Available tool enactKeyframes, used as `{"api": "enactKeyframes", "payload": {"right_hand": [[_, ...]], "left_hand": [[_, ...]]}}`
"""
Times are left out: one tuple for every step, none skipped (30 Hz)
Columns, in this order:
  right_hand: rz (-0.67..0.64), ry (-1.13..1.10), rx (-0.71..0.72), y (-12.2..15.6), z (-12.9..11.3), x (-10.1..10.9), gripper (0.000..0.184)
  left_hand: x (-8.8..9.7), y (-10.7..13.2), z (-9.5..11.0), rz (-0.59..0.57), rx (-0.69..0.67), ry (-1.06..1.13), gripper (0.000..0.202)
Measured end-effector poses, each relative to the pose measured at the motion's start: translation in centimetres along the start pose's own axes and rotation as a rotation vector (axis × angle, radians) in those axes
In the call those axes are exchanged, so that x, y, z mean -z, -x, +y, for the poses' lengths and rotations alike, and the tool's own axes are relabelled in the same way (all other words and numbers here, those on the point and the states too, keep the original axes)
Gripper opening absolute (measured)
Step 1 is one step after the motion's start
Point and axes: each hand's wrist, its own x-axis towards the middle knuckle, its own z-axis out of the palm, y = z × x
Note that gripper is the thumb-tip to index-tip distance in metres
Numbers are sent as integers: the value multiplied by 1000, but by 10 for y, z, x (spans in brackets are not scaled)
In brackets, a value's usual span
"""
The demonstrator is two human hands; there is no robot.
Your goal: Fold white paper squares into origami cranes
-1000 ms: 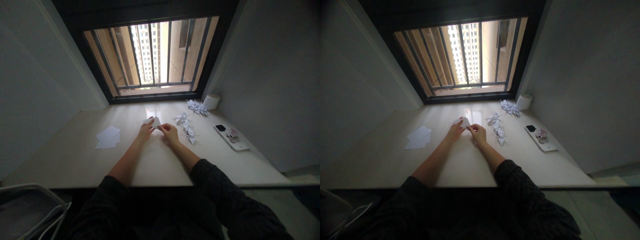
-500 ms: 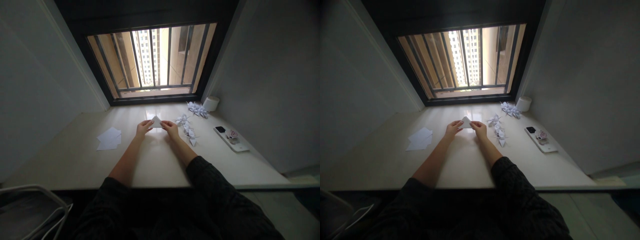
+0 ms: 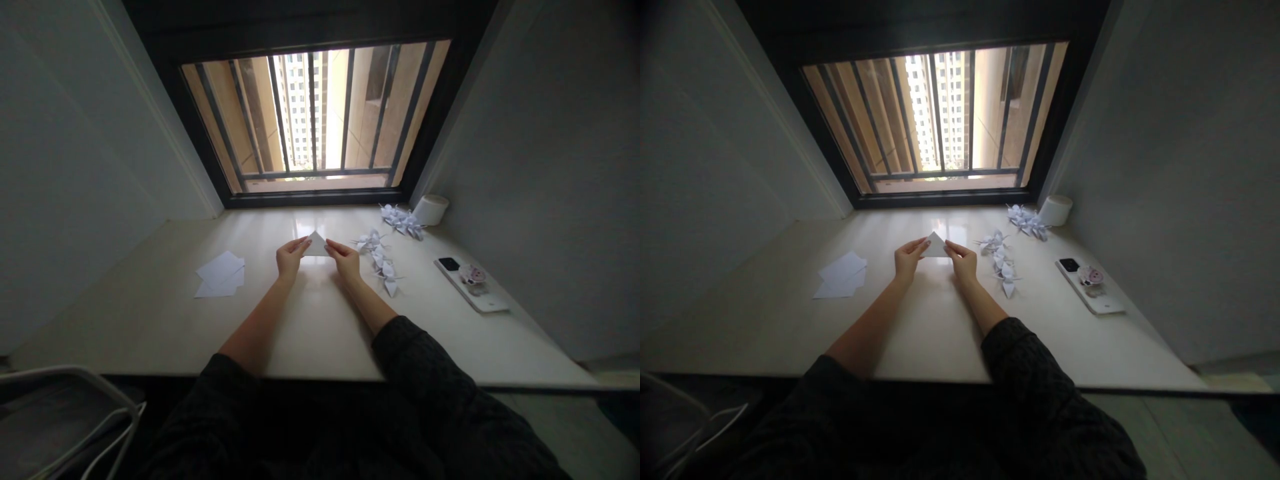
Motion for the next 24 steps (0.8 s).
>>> {"api": "enactKeyframes", "payload": {"right_hand": [[3,7,6,0,0,0,34],[8,16,13,1,-1,-1,33],[12,28,19,2,-2,-1,33],[9,43,23,2,-3,0,33],[0,61,27,3,-4,0,33],[-15,80,30,3,-5,0,35],[-32,98,31,4,-6,0,37],[-45,111,32,4,-7,0,40],[-56,116,34,4,-8,-1,42],[-63,112,36,5,-8,-1,43],[-64,102,37,6,-9,-2,42],[-64,90,36,6,-10,-3,41],[-61,77,31,7,-10,-3,40],[-51,70,25,8,-11,-4,39],[-44,62,19,8,-11,-5,39],[-35,53,16,9,-12,-5,39],[-30,44,17,9,-12,-5,39],[-29,32,20,9,-12,-5,38],[-29,20,25,9,-12,-5,38],[-31,10,27,9,-12,-5,38],[-36,3,26,9,-11,-5,39],[-40,-2,24,9,-11,-5,40],[-41,-6,22,9,-11,-5,40],[-39,-11,22,9,-10,-5,41]], "left_hand": [[0,0,-1,2,-2,-4,45],[1,0,-1,2,-7,-10,45],[1,-1,-2,1,-13,-17,44],[2,-1,-3,-1,-16,-23,44],[2,-1,-4,-3,-18,-29,43],[2,-1,-5,-7,-20,-34,43],[2,-1,-5,-12,-20,-38,43],[1,-1,-5,-17,-19,-42,42],[1,0,-5,-21,-18,-46,42],[1,0,-5,-26,-20,-49,42],[0,1,-4,-31,-21,-52,42],[0,2,-3,-37,-22,-53,42],[-1,3,-3,-42,-21,-53,41],[-1,4,-2,-45,-20,-54,41],[-2,4,-1,-47,-19,-54,41],[-2,5,-1,-45,-19,-55,40],[-2,5,-1,-43,-18,-56,40],[-3,6,-1,-39,-16,-56,40],[-3,6,-1,-35,-14,-55,40],[-3,6,-2,-31,-12,-54,40],[-3,6,-2,-27,-9,-52,41],[-3,6,-3,-23,-5,-51,41],[-3,6,-3,-20,-3,-50,41],[-2,6,-3,-17,0,-50,41]]}}
